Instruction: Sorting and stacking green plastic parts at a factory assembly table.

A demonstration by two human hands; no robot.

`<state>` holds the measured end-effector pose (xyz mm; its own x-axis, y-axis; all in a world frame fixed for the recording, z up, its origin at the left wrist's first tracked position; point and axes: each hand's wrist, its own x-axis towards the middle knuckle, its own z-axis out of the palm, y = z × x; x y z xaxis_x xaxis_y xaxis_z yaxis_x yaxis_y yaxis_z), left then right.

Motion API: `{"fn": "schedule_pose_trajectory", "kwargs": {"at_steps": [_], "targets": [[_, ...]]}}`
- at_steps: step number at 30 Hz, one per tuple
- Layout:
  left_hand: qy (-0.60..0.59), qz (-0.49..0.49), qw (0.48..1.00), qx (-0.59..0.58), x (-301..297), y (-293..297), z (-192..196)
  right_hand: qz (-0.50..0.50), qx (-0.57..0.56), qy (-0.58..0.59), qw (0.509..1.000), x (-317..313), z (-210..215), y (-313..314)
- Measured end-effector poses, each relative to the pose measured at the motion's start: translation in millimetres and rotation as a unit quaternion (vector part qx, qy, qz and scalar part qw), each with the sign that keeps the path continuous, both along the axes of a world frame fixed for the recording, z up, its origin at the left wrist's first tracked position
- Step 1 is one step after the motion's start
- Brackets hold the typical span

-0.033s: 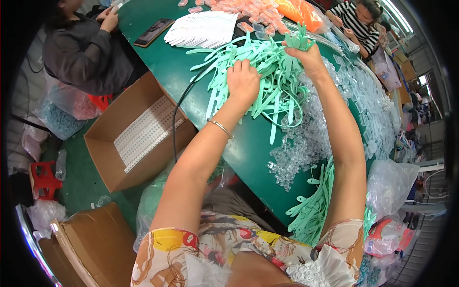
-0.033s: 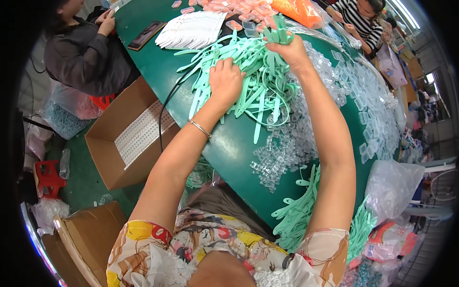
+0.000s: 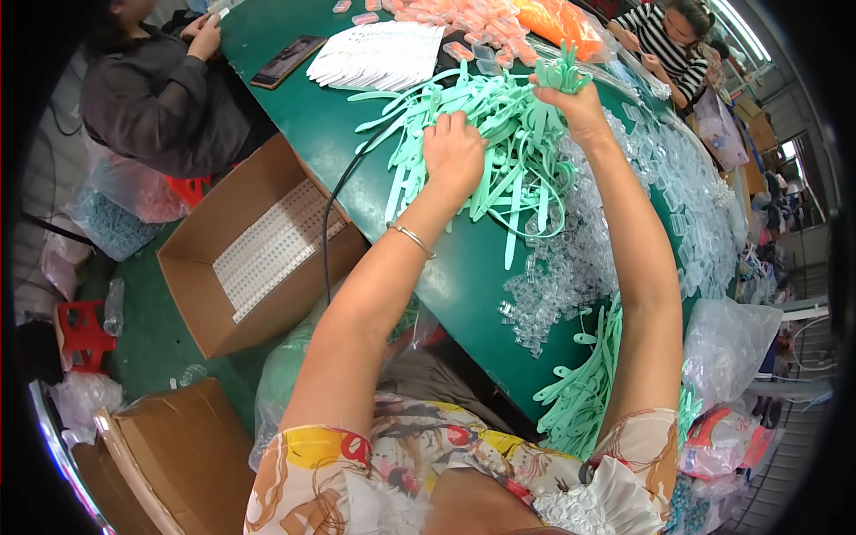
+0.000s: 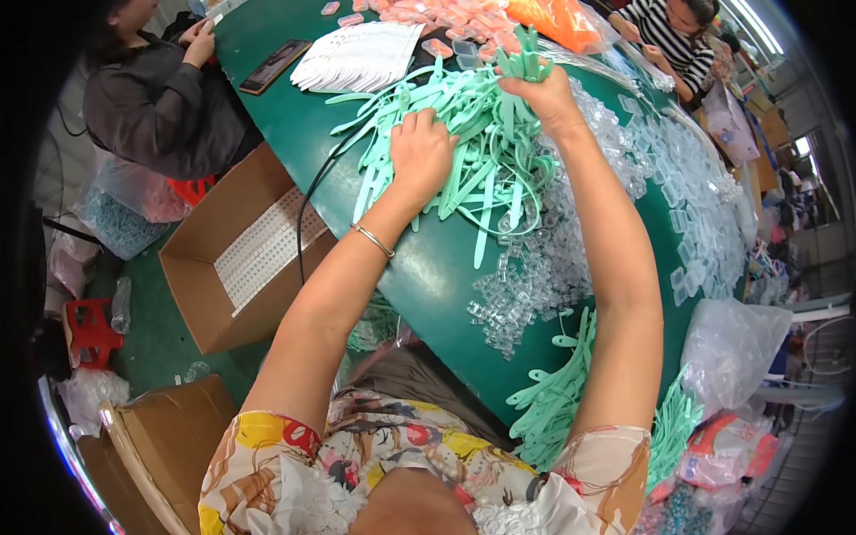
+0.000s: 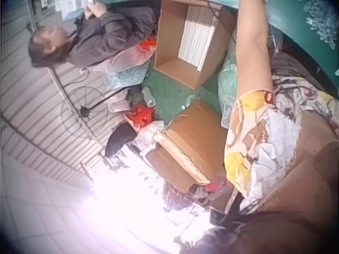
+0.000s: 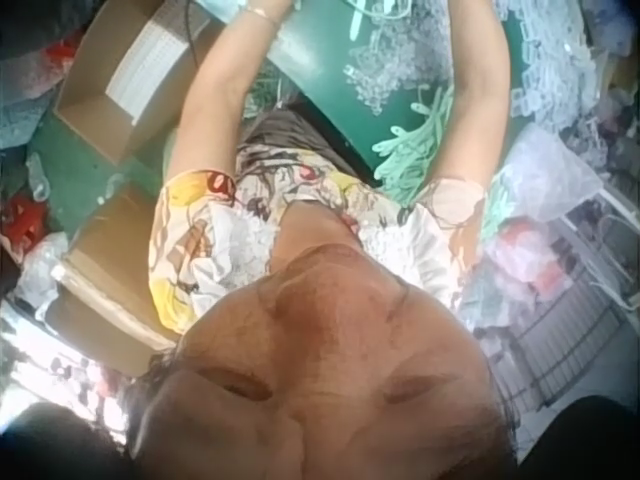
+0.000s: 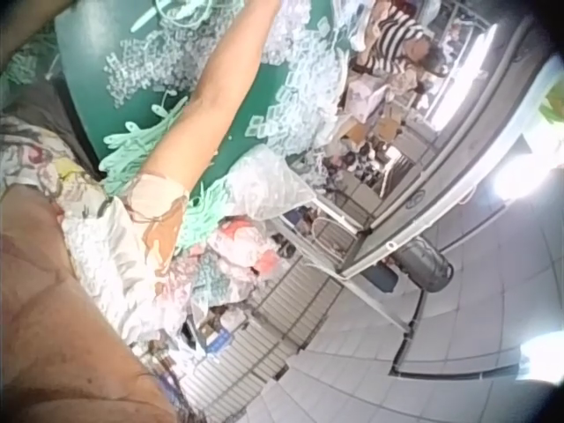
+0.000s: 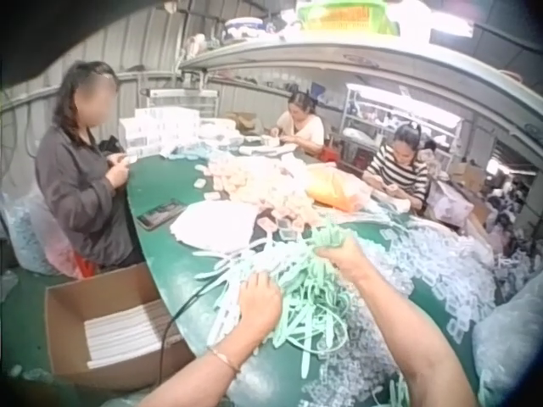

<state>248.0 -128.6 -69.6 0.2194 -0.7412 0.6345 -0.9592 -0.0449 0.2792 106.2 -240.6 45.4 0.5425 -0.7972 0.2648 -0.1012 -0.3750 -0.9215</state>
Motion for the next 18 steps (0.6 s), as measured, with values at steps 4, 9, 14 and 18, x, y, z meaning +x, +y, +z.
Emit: {"fn": "schedule_pose_trajectory", "kwargs": {"at_steps": [4, 9, 14, 18], "targets": [[0.033, -0.015, 0.999, -0.014, 2, 4, -2, 0.007, -0.007, -0.007, 1.000, 2, 3, -3], [0.126, -0.058, 0.987, -0.087, 5, 11, 4, 0.008, -0.013, 0.001, 1.000, 10, 3, 1], [0.188, -0.068, 0.974, -0.105, 3, 19, 27, 0.001, -0.010, 0.017, 1.000, 10, 4, 1], [0.164, -0.065, 0.984, 0.010, 4, 15, 37, 0.005, -0.002, 0.012, 1.000, 10, 7, 2]]}}
